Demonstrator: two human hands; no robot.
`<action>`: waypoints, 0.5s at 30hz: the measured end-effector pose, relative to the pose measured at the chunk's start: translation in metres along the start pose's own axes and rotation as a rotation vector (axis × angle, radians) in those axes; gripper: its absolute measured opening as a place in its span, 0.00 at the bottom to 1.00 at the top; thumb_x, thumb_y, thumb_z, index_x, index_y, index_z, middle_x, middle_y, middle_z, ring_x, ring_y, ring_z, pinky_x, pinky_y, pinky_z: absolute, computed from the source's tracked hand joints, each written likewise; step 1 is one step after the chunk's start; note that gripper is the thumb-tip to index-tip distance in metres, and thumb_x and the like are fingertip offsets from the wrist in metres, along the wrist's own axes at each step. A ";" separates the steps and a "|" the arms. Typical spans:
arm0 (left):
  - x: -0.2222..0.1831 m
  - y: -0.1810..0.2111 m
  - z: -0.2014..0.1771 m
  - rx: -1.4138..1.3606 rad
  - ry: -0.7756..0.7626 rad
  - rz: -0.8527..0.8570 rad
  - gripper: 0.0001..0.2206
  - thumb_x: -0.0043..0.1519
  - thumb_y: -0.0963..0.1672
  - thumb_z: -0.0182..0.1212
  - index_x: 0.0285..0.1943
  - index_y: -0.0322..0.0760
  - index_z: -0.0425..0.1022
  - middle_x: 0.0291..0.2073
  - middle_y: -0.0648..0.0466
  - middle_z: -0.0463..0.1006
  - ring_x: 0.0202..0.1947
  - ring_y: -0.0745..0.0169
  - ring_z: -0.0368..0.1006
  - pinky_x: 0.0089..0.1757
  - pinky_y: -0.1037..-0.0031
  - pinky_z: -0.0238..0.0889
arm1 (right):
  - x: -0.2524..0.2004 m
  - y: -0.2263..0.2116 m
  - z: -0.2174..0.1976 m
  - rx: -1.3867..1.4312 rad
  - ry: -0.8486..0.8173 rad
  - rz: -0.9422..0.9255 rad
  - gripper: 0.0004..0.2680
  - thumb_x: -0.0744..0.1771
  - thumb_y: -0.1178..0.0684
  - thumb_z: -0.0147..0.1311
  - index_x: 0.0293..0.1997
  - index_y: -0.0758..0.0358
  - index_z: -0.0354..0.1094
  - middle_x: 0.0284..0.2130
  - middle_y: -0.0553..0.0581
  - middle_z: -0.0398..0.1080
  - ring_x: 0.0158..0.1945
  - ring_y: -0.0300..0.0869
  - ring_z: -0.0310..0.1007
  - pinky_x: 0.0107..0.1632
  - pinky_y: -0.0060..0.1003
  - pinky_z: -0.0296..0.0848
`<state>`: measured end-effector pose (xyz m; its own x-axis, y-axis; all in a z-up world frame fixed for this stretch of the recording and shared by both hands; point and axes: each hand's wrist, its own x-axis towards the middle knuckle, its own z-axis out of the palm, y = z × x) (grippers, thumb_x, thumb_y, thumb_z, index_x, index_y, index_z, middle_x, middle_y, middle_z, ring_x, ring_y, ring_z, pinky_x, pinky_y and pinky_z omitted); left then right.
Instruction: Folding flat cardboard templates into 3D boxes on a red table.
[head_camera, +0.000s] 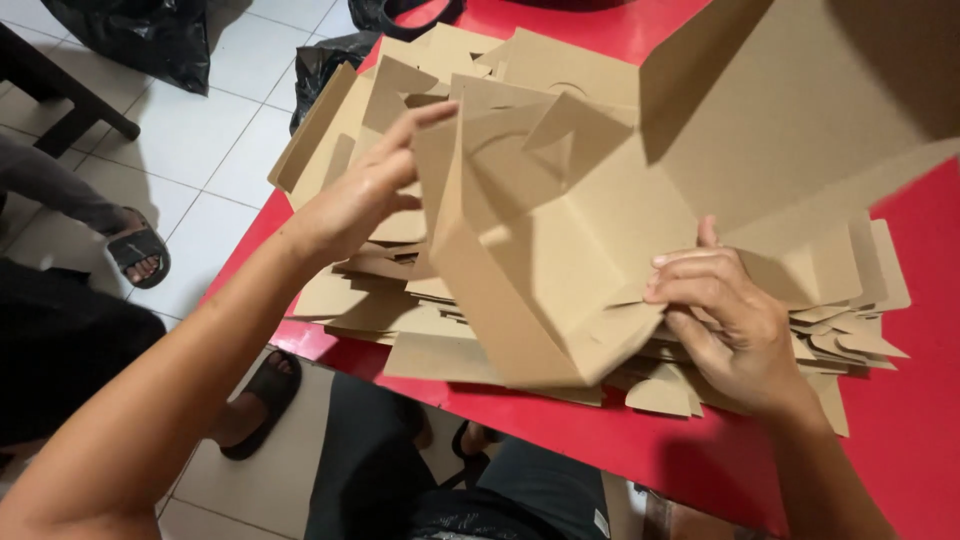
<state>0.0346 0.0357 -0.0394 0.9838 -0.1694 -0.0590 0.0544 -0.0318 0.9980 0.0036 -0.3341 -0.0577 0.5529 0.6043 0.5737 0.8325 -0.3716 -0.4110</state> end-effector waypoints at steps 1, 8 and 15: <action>-0.003 0.010 0.003 0.032 -0.096 0.004 0.31 0.56 0.50 0.49 0.74 0.54 0.56 0.69 0.55 0.62 0.63 0.63 0.66 0.57 0.63 0.64 | -0.001 0.004 -0.001 0.082 -0.001 -0.016 0.05 0.68 0.65 0.49 0.44 0.65 0.70 0.45 0.62 0.71 0.55 0.52 0.72 0.82 0.69 0.48; -0.009 0.026 0.000 0.323 -0.416 0.275 0.43 0.56 0.39 0.54 0.79 0.63 0.35 0.83 0.61 0.30 0.82 0.32 0.40 0.67 0.43 0.41 | -0.017 0.054 0.001 0.344 0.057 0.208 0.02 0.67 0.55 0.56 0.36 0.57 0.70 0.64 0.70 0.66 0.67 0.54 0.71 0.67 0.42 0.71; -0.028 0.058 0.026 0.823 -0.370 0.620 0.42 0.58 0.56 0.71 0.80 0.56 0.53 0.81 0.46 0.24 0.84 0.33 0.26 0.69 0.29 0.15 | 0.007 0.096 0.016 0.477 -0.152 0.327 0.14 0.69 0.48 0.48 0.33 0.70 0.74 0.67 0.69 0.64 0.72 0.55 0.63 0.68 0.47 0.62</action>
<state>0.0056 0.0132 0.0192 0.6811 -0.6642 0.3081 -0.6989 -0.4642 0.5442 0.0873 -0.3538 -0.1045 0.7370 0.6194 0.2706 0.4929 -0.2186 -0.8422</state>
